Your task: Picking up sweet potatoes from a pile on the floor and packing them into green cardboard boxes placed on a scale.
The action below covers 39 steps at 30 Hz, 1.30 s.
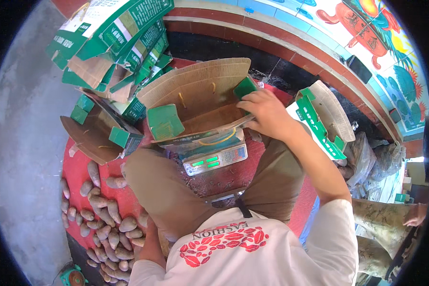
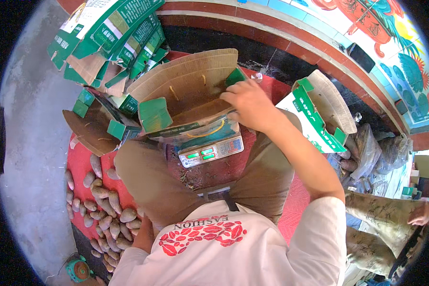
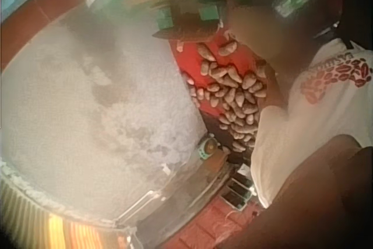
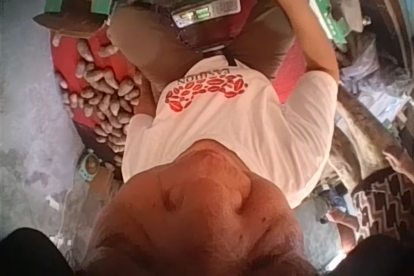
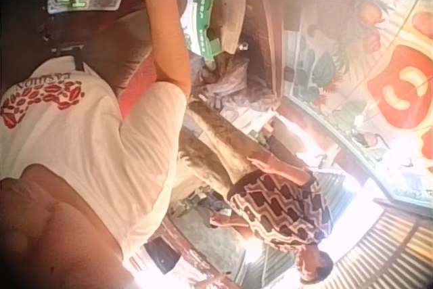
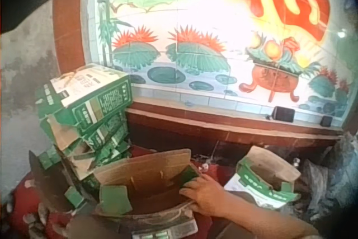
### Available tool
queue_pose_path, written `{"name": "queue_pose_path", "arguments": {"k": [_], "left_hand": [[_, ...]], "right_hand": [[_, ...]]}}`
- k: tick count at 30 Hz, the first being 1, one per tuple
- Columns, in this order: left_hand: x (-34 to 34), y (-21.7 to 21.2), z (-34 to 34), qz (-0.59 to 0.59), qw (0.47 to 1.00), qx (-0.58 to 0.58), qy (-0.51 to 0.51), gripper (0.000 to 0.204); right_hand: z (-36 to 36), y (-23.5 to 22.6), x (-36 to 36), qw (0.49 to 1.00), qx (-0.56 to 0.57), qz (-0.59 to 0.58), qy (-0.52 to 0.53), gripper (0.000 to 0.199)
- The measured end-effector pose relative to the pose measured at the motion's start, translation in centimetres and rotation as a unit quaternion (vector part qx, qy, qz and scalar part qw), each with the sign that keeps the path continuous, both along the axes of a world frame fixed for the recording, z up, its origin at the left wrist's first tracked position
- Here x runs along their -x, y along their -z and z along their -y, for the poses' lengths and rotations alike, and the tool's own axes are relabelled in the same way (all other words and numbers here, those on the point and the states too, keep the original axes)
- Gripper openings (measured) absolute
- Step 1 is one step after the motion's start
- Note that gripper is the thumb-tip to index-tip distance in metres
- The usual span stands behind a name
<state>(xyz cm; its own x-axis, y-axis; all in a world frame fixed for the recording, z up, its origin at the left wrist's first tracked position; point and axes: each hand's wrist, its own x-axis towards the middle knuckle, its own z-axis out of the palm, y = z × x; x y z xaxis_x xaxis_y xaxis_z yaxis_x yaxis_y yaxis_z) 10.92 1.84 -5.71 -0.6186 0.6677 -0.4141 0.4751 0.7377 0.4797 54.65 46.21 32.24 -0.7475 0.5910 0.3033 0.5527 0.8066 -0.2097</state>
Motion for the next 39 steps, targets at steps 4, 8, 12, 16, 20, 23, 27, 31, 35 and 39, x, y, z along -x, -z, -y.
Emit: {"name": "queue_pose_path", "arguments": {"k": [4,8,12,16,20,23,27,31,35,39], "left_hand": [[0.5,0.1,-0.7,0.090,0.988,-0.128,-0.016,0.041],[1.2,-0.7,-3.1,0.164,0.959,-0.230,-0.010,0.040],[0.3,-8.2,-7.6,0.056,0.972,-0.215,-0.077,0.030],[-1.9,-16.2,-10.9,-0.110,0.972,-0.209,-0.016,0.028],[-3.3,-20.5,-13.2,-0.104,0.959,-0.264,0.014,0.026],[-4.7,-23.9,-14.2,-0.074,0.946,-0.317,0.005,0.025],[-5.7,-27.1,-15.7,-0.104,0.915,-0.388,-0.028,0.024],[-8.1,-30.7,-19.2,-0.125,0.875,-0.467,0.029,0.026],[-12.0,-36.3,-20.6,-0.097,0.847,-0.516,0.081,0.028],[-14.8,-38.6,-21.7,-0.019,0.830,-0.549,0.095,0.033]], "right_hand": [[-1.4,2.9,3.2,0.973,0.053,0.226,0.003,0.024],[-2.8,3.8,1.4,0.977,0.009,0.214,-0.001,0.011],[-2.3,1.4,0.6,0.984,-0.075,0.157,0.044,0.005],[-0.9,-2.6,-2.5,0.984,-0.139,0.082,0.070,0.005],[1.4,-6.5,-6.9,0.968,-0.159,0.029,0.190,0.015],[3.9,-9.9,-9.1,0.955,-0.139,-0.033,0.261,0.020],[5.7,-11.8,-13.0,0.934,-0.197,-0.062,0.291,0.027],[8.5,-13.1,-13.2,0.925,-0.198,-0.117,0.303,0.031],[9.3,-13.8,-11.4,0.932,-0.100,-0.173,0.302,0.026],[8.7,-14.1,-8.4,0.906,-0.032,-0.343,0.247,0.023]]}}
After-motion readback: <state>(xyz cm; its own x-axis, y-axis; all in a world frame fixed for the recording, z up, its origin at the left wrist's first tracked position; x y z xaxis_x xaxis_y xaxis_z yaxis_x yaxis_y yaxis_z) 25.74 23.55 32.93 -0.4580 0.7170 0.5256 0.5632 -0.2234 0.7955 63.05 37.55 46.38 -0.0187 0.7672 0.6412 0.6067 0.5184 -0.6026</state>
